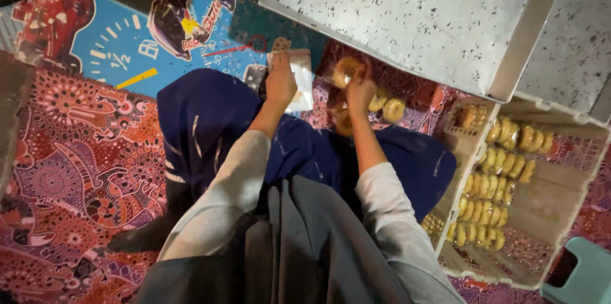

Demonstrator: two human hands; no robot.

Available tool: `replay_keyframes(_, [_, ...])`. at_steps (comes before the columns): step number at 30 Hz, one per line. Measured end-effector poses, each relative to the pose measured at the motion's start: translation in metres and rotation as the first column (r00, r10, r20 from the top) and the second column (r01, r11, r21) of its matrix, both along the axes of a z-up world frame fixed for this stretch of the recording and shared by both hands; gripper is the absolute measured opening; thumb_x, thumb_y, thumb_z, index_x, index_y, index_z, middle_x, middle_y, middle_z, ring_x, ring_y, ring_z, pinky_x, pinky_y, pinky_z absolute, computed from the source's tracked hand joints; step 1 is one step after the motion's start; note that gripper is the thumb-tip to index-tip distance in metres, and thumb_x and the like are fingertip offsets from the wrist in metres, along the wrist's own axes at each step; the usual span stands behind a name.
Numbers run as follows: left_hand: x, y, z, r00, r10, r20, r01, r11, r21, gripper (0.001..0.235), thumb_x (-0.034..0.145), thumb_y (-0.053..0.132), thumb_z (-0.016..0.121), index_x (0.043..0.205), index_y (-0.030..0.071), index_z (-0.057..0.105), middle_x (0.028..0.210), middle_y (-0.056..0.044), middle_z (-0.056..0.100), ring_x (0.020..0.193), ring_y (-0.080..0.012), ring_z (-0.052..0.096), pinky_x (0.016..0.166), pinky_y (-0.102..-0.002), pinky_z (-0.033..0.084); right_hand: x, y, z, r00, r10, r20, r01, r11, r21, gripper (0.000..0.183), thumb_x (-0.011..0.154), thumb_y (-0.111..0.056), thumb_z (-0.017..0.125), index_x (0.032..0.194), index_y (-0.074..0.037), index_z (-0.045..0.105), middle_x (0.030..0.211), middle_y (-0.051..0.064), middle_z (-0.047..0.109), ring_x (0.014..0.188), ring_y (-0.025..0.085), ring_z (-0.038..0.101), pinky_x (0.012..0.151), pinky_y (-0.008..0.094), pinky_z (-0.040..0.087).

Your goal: The person sits on a patterned rug and repeatedly picks donuts from a tray, places them into clear plastic bags, and arranges the packaged donuts in a white crate. The person handles donuts one at a time, sealing each bag before moving to the next.

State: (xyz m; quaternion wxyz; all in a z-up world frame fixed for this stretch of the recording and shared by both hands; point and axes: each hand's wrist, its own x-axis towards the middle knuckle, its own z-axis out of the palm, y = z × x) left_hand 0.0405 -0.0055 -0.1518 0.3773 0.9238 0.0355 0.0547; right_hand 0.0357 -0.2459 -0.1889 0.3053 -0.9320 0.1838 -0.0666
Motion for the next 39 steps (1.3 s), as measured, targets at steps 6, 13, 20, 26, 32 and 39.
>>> replay_keyframes(6, [-0.004, 0.01, -0.02, 0.97, -0.178, -0.166, 0.205, 0.965, 0.166, 0.024, 0.084, 0.003, 0.062, 0.107, 0.007, 0.065, 0.116, -0.016, 0.066, 0.096, -0.0409, 0.068, 0.078, -0.051, 0.056, 0.007, 0.022, 0.041, 0.927, 0.275, 0.254, -0.317, 0.938, 0.142, 0.051, 0.104, -0.026, 0.055, 0.147, 0.002, 0.052, 0.079, 0.022, 0.068, 0.064, 0.032, 0.07, 0.06, 0.046, 0.053])
replay_keyframes(13, [-0.03, 0.013, 0.091, 0.964, -0.008, 0.265, 0.061, 0.979, -0.193, 0.042, 0.084, 0.007, 0.076, 0.124, 0.01, 0.064, 0.128, -0.022, 0.059, 0.084, -0.0339, 0.07, 0.071, -0.039, 0.058, 0.032, 0.09, 0.097, 0.835, 0.549, 0.036, -0.525, 0.776, 0.35, 0.025, 0.095, -0.026, 0.075, 0.115, -0.013, 0.078, 0.098, 0.01, 0.08, 0.083, 0.022, 0.077, 0.072, 0.036, 0.058])
replay_keyframes(20, [-0.021, 0.05, 0.131, 0.952, 0.299, 0.068, -0.214, 0.807, -0.55, 0.042, 0.092, -0.008, 0.064, 0.132, 0.002, 0.059, 0.106, -0.013, 0.076, 0.089, -0.0184, 0.075, 0.075, -0.03, 0.061, -0.023, 0.128, 0.218, 0.743, 0.504, 0.44, -0.633, 0.743, 0.219, 0.033, 0.092, -0.016, 0.071, 0.123, -0.003, 0.067, 0.125, 0.017, 0.067, 0.12, 0.034, 0.063, 0.105, 0.043, 0.049])
replay_keyframes(26, [-0.049, 0.024, 0.173, 0.858, 0.036, 0.513, 0.107, 0.963, -0.247, 0.035, 0.093, -0.002, 0.071, 0.121, 0.017, 0.062, 0.112, -0.012, 0.075, 0.097, -0.023, 0.075, 0.087, -0.034, 0.061, -0.032, 0.139, 0.274, 0.75, 0.573, 0.33, -0.616, 0.787, 0.035, 0.039, 0.095, -0.007, 0.071, 0.133, -0.003, 0.064, 0.137, 0.015, 0.065, 0.129, 0.032, 0.063, 0.124, 0.061, 0.028])
replay_keyframes(32, [-0.034, 0.026, 0.192, 0.965, 0.233, -0.12, -0.11, -0.059, -0.992, 0.051, 0.087, 0.014, 0.065, 0.135, 0.024, 0.051, 0.122, -0.005, 0.065, 0.116, -0.0283, 0.062, 0.097, -0.045, 0.052, -0.011, 0.127, 0.235, 0.52, 0.74, 0.426, -0.845, 0.518, 0.132, 0.034, 0.092, -0.012, 0.072, 0.125, -0.005, 0.072, 0.139, 0.02, 0.064, 0.135, 0.041, 0.054, 0.12, 0.054, 0.036])
replay_keyframes(39, [0.011, 0.105, 0.143, 0.963, 0.261, -0.061, 0.044, -0.38, -0.924, 0.003, 0.111, 0.014, 0.062, 0.112, 0.012, 0.06, 0.109, -0.008, 0.062, 0.1, -0.0232, 0.06, 0.108, -0.049, 0.05, 0.181, 0.051, 0.18, 0.974, 0.218, 0.053, -0.204, 0.761, 0.616, 0.03, 0.106, -0.026, 0.069, 0.119, -0.001, 0.079, 0.079, 0.012, 0.064, 0.069, 0.018, 0.055, 0.063, 0.031, 0.044])
